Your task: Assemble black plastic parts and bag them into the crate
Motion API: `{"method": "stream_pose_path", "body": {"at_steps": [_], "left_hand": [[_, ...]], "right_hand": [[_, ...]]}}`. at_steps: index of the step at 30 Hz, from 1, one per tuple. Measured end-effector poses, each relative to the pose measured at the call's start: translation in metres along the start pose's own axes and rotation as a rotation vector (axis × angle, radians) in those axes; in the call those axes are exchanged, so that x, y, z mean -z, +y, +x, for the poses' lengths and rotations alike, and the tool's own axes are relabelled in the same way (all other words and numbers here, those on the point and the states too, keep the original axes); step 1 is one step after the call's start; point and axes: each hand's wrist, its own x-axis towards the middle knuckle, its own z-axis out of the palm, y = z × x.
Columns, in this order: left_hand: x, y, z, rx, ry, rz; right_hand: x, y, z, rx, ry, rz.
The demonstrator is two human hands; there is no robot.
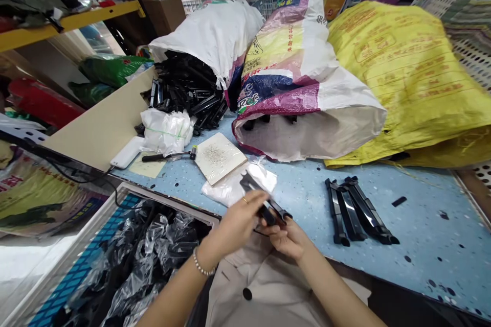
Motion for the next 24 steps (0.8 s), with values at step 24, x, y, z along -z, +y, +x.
{"method": "stream_pose_path", "body": {"at_steps": [24], "left_hand": [[0.019,-0.047,-0.064,0.54,0.034,0.273]], "right_hand": [[0.087,-0.081,-0.11,-0.004,0.97,-2.202]]}}
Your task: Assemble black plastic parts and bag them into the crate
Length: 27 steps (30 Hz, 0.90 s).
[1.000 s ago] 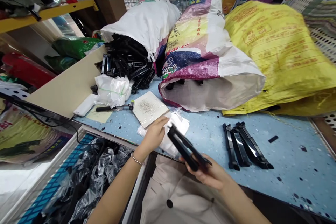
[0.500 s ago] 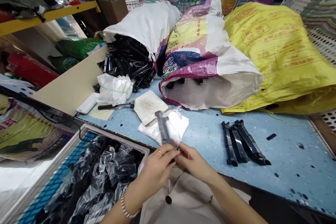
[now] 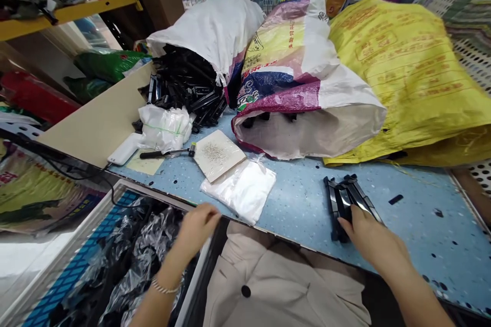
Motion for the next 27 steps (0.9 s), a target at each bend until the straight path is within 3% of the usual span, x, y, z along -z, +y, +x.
{"method": "stream_pose_path", "body": {"at_steps": [3,6,10,14,17,21,27], "left_hand": [[-0.033,0.055,0.033,-0.173,0.126,0.085],[-0.05,0.076,0.058,-0.189,0.108,0.105],[-0.045,0.062,0.079,-0.037,0.007,-0.249],[-0.033,0.048,0.089,0.033,-0.039,-0.399],[-0.029,0.046,0.09,0.044,-0.117,-0.5],[-0.033,0.049,0.091,0.083,-0.086,-0.531],[-0.032,0.049,0.09,0.072,-0.091,-0.574]], "right_hand": [[-0.008,-0.004,0.001,-0.012,0.009,0.065],[-0.011,0.001,0.005,-0.024,-0.007,0.351],[-0.005,-0.011,0.006,-0.079,-0.114,1.078],[0.012,-0.061,0.008,-0.063,-0.17,1.629],[0.024,-0.1,0.015,-0.054,-0.287,1.898],[0.034,-0.141,0.027,-0.016,-0.459,2.201],[0.028,-0.178,0.048,-0.018,-0.49,2.315]]}}
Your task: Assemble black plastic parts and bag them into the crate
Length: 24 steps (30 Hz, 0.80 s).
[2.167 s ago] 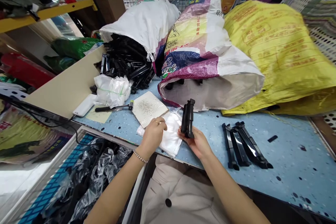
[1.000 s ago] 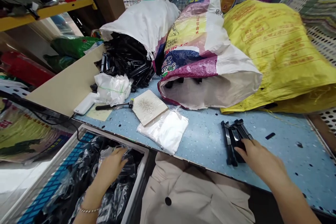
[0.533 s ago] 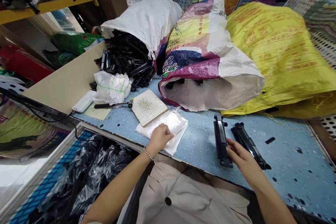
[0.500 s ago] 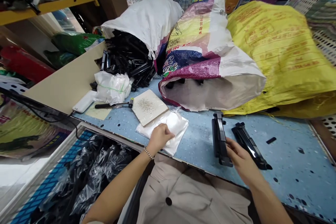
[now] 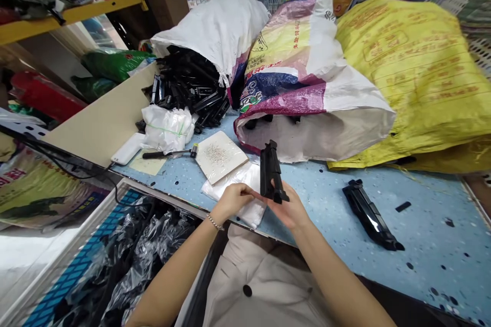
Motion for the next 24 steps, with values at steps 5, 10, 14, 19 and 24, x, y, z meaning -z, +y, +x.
{"method": "stream_pose_path", "body": {"at_steps": [5,10,14,19,24], "left_hand": [[0.032,0.011,-0.022,-0.12,0.116,0.125],[0.044,0.021,-0.041,-0.232,0.158,0.727],[0.038,0.016,-0.036,-0.326,0.146,0.548],[0.035,0.019,-0.051,-0.399,0.109,0.343],[0.003,0.038,-0.093,-0.504,-0.132,0.31]], "right_hand": [[0.009,0.013,0.013,0.008,0.126,-0.065],[0.01,0.009,0.0,0.033,0.134,-0.092],[0.024,0.003,-0.041,-0.326,0.003,0.145],[0.04,0.023,-0.063,-0.7,-0.247,0.303],[0.018,0.039,-0.039,-0.285,-0.114,-0.111]]}}
